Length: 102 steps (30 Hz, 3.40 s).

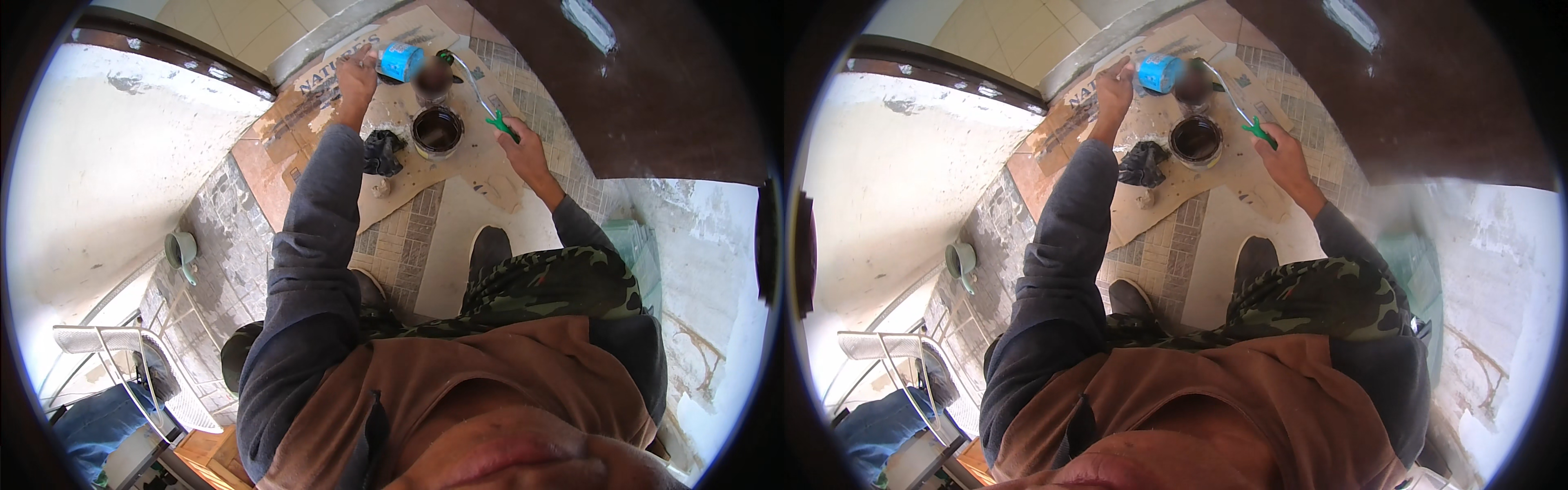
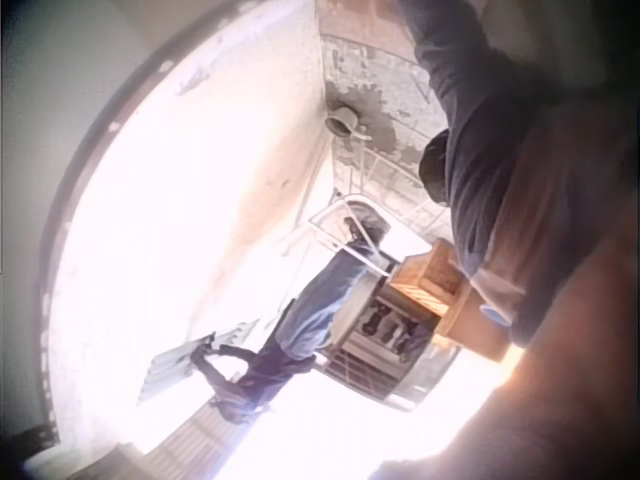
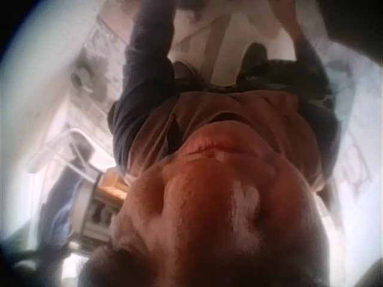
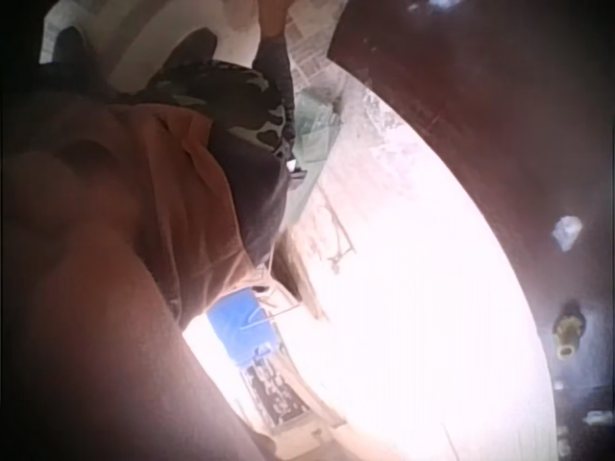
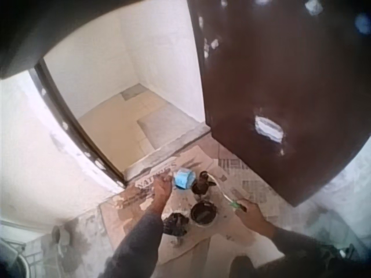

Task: The person prepares to mix paint by arranging tools and containers on a cardboard sheet. They pour liquid from a plastic bottle into a paint can and stir the contents with a paint roller. The person also handles a black cloth and adjusts the camera mounted on their head.

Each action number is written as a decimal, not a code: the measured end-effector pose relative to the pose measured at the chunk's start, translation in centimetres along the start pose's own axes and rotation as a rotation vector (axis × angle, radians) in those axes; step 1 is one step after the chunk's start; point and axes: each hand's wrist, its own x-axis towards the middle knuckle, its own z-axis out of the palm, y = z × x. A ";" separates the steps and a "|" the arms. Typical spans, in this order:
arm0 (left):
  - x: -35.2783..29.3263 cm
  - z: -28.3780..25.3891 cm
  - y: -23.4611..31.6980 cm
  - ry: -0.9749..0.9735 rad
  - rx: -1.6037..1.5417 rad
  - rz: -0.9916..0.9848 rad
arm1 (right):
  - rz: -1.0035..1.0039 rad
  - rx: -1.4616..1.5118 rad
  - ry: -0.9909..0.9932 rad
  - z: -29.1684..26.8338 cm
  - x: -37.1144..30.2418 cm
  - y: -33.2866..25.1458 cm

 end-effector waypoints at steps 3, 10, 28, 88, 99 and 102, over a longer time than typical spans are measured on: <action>-0.3 -0.2 0.3 0.007 -0.004 0.041 | 0.005 0.022 -0.001 -0.1 0.1 0.0; -0.9 -0.1 1.2 -0.122 -0.012 -0.076 | -0.009 0.057 0.008 0.1 0.1 -0.2; -1.9 0.0 0.3 -0.175 -0.036 -0.049 | 0.358 0.206 -0.264 -1.8 1.7 -2.5; -5.8 1.9 2.1 -0.059 -1.316 -1.017 | 0.349 0.122 -0.253 -2.1 0.8 -1.4; -6.2 2.1 1.9 0.024 -1.391 -1.053 | 0.384 0.168 -0.282 -2.1 0.3 -1.9; -6.5 2.0 1.8 0.016 -1.389 -1.021 | 0.385 0.170 -0.270 -2.1 0.2 -1.6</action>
